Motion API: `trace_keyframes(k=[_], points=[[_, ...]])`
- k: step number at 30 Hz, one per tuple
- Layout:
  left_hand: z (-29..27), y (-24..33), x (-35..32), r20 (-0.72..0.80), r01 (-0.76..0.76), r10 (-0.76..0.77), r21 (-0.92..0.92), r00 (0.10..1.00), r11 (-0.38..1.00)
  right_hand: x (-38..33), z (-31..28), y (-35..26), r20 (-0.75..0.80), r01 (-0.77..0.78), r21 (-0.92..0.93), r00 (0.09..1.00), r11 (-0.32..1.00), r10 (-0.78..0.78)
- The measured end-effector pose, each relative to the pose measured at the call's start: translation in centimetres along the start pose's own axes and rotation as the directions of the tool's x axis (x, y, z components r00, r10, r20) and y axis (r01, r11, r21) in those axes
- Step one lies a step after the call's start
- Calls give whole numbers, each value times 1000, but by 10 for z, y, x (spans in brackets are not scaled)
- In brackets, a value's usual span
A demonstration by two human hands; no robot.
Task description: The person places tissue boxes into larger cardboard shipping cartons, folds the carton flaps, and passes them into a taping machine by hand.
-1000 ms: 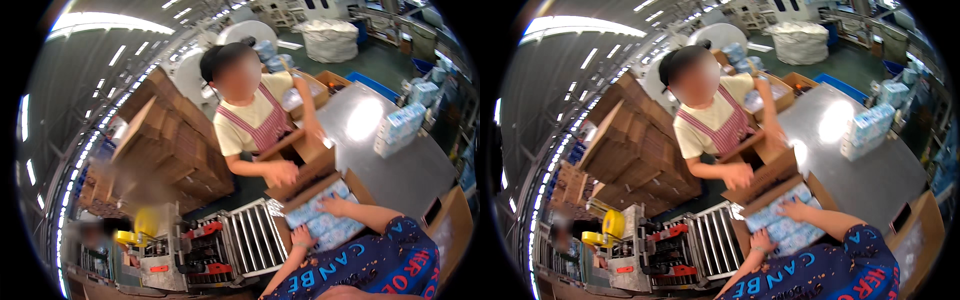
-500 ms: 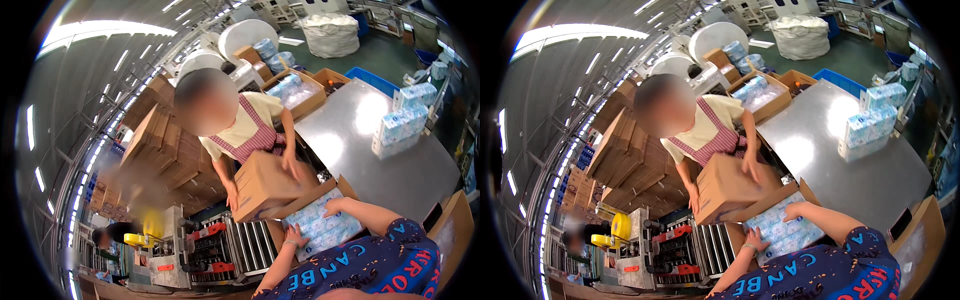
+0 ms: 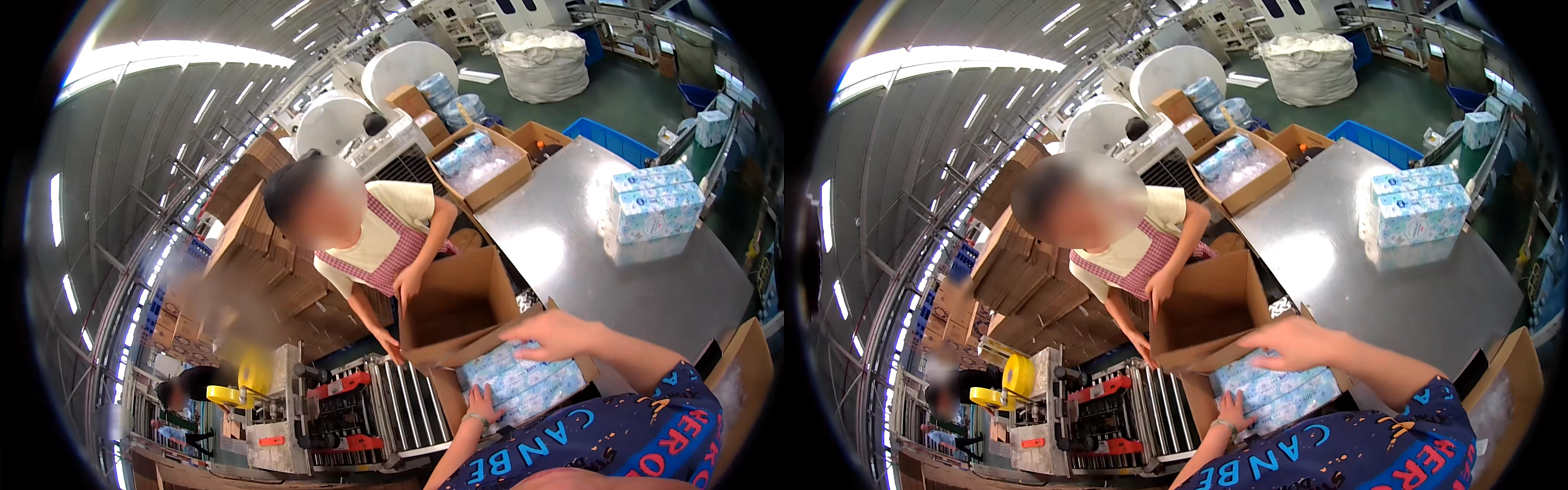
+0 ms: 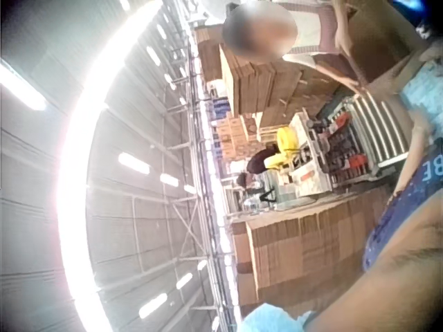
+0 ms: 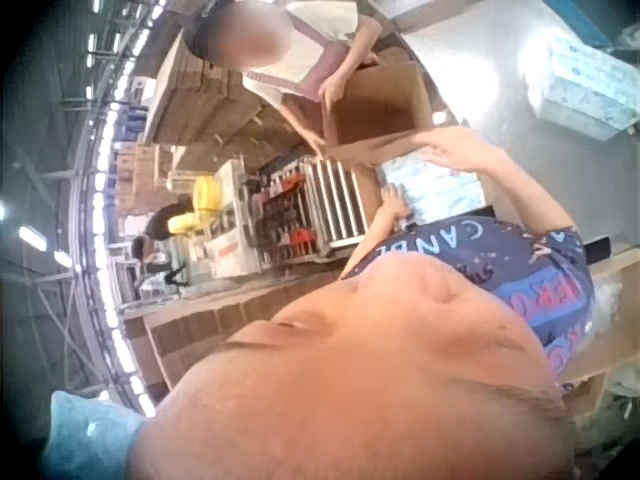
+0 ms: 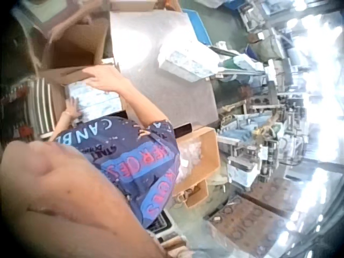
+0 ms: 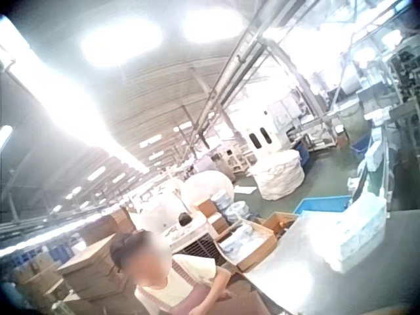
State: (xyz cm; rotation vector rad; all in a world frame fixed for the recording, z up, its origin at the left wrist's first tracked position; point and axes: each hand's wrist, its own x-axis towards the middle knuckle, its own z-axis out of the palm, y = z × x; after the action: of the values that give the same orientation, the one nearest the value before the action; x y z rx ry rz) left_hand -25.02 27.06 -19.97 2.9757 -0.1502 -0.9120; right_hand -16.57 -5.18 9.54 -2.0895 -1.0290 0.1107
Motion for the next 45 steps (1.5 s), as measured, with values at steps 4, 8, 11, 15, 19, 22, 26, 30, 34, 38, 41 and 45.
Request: trace_keyframes(k=[4, 8, 11, 15, 19, 22, 26, 30, 34, 38, 41, 45], points=[[11, -11, 5, 27, -21, 21, 26, 999, 999, -43, 67, 80, -19, -198, -523, 975, 829, 221], [10, -14, 6, 97, 18, -19, 20, 995, 1000, -69, 89, 88, -360, -538, -244, 823, 807, 440], [15, -18, 14, 127, 18, -18, 1, 992, 1000, -77, 124, 121, -207, -747, -151, 664, 647, 719], [-7, -1, 10, 141, 20, -18, -10, 990, 1000, -92, 132, 157, -232, -760, -60, 642, 648, 731], [4, -27, -3, 26, -39, 46, -231, 999, 972, -95, 138, 170, -179, -769, 109, 608, 630, 773], [-24, -20, -48, -204, -81, 6, -358, 979, 930, -98, 143, 181, -168, -785, 194, 565, 589, 808], [-58, -13, -104, -773, 73, -165, -153, 612, 986, -105, 150, 197, -132, -814, 148, 546, 561, 827], [-37, -47, -112, -314, 264, -639, -719, 702, 643, -101, 147, 189, -76, -804, 203, 557, 559, 827], [0, -58, -99, -129, 222, -445, -724, 886, 653, -78, 143, 147, -128, -798, 243, 537, 551, 834], [-17, -65, -97, -111, 223, -373, -634, 921, 740, -85, 179, 169, -212, -856, 13, 502, 516, 838], [-22, -104, -114, -104, 272, -386, -545, 917, 793, -60, 207, 144, -184, -868, 79, 471, 490, 863], [4, -211, -136, -182, 122, -279, -590, 943, 798, -46, 263, 110, -44, -743, 530, 457, 408, 889]])
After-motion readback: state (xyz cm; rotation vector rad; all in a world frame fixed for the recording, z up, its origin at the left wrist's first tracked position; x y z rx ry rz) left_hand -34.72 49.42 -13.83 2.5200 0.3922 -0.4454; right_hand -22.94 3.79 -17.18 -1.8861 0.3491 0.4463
